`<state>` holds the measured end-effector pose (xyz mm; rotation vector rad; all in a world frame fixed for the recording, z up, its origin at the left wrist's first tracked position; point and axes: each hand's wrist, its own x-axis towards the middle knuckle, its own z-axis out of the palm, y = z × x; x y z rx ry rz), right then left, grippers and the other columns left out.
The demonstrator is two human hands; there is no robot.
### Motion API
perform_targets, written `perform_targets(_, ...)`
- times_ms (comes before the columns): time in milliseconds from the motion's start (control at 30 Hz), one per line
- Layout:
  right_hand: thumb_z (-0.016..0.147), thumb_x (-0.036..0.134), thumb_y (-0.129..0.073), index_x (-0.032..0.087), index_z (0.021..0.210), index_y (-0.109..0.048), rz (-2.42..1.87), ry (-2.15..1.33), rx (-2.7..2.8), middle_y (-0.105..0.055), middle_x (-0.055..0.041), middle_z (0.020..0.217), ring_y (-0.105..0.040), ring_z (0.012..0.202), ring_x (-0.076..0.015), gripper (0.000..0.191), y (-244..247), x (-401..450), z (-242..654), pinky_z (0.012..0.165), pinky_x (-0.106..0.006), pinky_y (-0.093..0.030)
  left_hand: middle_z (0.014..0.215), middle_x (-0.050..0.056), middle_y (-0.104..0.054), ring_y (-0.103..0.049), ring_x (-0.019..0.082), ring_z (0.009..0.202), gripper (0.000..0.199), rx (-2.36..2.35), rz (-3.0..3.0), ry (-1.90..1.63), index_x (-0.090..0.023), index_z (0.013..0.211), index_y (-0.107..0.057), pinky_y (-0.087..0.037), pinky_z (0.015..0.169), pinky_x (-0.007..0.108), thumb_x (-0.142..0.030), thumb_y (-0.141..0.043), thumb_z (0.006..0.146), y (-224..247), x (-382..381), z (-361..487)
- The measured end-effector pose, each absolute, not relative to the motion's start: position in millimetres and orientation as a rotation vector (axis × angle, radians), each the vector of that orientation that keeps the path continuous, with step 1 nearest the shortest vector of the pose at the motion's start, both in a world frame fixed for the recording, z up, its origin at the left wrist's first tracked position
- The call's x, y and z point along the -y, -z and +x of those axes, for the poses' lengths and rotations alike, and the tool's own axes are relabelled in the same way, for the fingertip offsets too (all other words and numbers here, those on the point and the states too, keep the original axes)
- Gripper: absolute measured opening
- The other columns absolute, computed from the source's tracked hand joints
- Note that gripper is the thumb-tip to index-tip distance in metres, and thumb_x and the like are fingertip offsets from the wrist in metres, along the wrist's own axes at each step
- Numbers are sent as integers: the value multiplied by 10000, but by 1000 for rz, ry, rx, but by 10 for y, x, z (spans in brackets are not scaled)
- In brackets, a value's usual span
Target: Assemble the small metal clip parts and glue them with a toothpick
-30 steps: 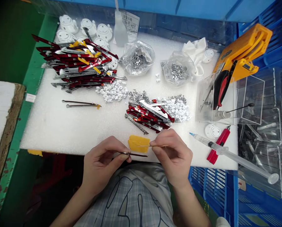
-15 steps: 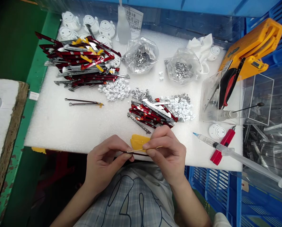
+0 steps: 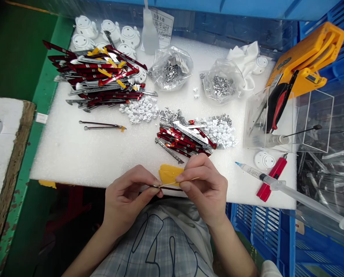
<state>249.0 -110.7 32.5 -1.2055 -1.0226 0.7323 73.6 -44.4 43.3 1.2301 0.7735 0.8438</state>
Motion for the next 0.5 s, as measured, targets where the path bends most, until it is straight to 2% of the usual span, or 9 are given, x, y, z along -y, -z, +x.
perform_targets(267,1010,396,-749,282,914,-758,-1234,-654,951,-577,3,777,-511,658,-166,149,-353,1078,2523,558,-318,-359,765,14,-759,-711,143,665,82,-767,1190,-843,-206,874,-794,-567,662,254,-189,-793,954,-428,452,727)
perform_targets(433,985,272,-771,263,951,-785,-1432,-377,1037,-634,-20,806,-568,731,-192,38,-422,1189,2614,621,-349,-401,749,34,-751,-708,152,618,197,-811,1159,-808,-190,852,-790,-589,639,277,-354,-809,958,-446,451,723)
perform_targets(500,976,224,-757,255,958,-789,-1491,-269,1105,-655,-24,805,-580,728,-196,48,-426,1227,2637,620,-351,-414,755,29,-739,-710,147,610,212,-814,1134,-803,-192,837,-788,-593,631,273,-371,-820,946,-452,445,726)
